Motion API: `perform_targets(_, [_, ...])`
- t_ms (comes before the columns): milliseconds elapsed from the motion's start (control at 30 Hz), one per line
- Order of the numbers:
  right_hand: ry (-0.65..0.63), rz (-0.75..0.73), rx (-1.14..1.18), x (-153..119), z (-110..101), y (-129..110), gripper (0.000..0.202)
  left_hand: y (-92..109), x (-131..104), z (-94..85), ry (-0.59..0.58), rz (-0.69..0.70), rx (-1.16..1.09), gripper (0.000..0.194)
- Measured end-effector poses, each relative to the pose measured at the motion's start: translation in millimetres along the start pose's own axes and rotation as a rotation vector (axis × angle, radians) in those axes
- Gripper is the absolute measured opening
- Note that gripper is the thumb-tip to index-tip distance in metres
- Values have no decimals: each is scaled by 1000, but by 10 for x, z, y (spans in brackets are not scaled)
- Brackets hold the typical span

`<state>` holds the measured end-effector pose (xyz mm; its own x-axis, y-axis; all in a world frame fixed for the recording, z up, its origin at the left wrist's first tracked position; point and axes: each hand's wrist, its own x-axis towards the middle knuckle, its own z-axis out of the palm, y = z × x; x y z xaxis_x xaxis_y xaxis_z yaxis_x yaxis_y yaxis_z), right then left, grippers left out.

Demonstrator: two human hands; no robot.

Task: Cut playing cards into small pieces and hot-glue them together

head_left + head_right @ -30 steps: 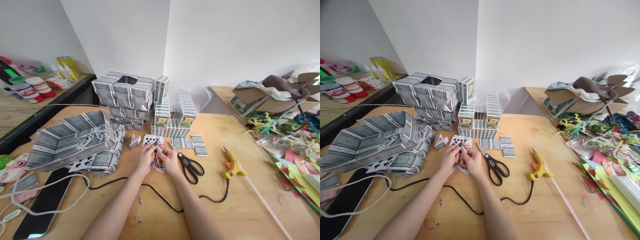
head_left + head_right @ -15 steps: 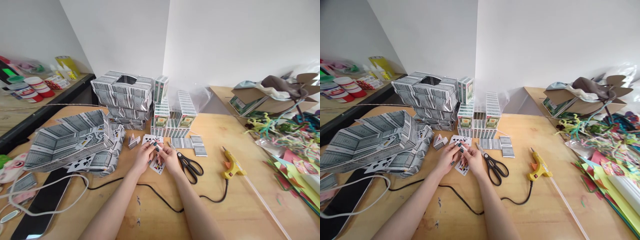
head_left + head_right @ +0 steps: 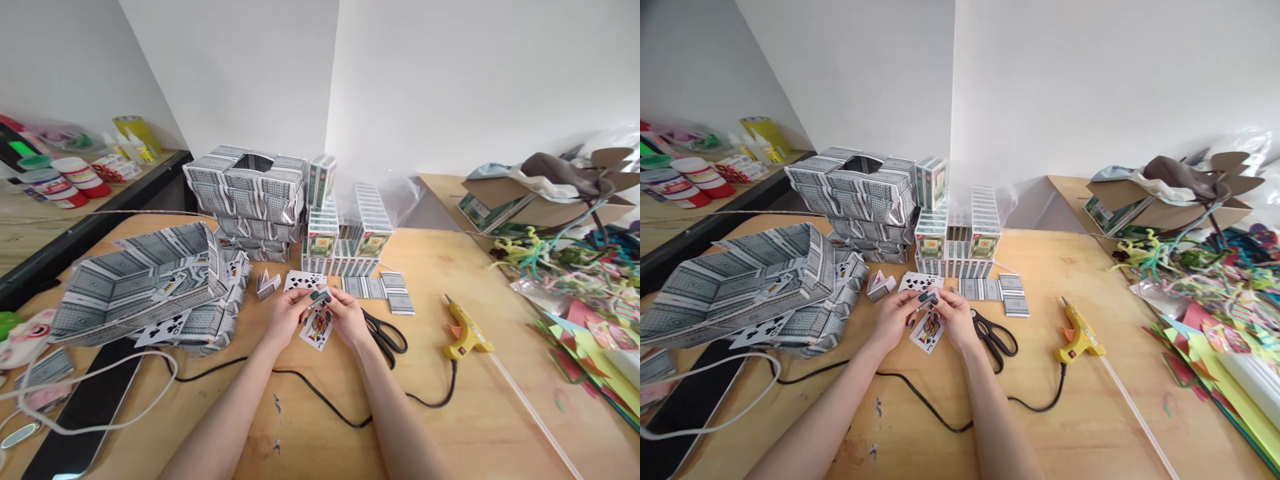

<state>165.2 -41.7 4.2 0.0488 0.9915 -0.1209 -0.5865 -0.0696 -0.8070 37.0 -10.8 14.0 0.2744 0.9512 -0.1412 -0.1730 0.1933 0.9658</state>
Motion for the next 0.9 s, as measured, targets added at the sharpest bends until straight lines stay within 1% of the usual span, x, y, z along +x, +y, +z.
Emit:
perform_targets(133, [-5,3,5,-4,-1,-15,24,17,-7,4,-22,3,8,27])
perform_targets(300, [12,-25,-24,-11,36,-15,24,14,-18,34,-7,11,21,26])
perform_targets(500, [70,-132,-238,-5,9,16,23,2,-18,52,-44,-37,55,30])
perform_targets(633, [80,-151,-349,-12,-10,22,29,13,-15,32,-68,-54,83,31])
perform_targets(767, [89,-133,-388,-23,-3,10,33,-21,-23,28,-98,-35,114,32])
perform_targets(900, [82,-123,-373,-31,27,-8,33,-69,-48,46,-128,33,211,29])
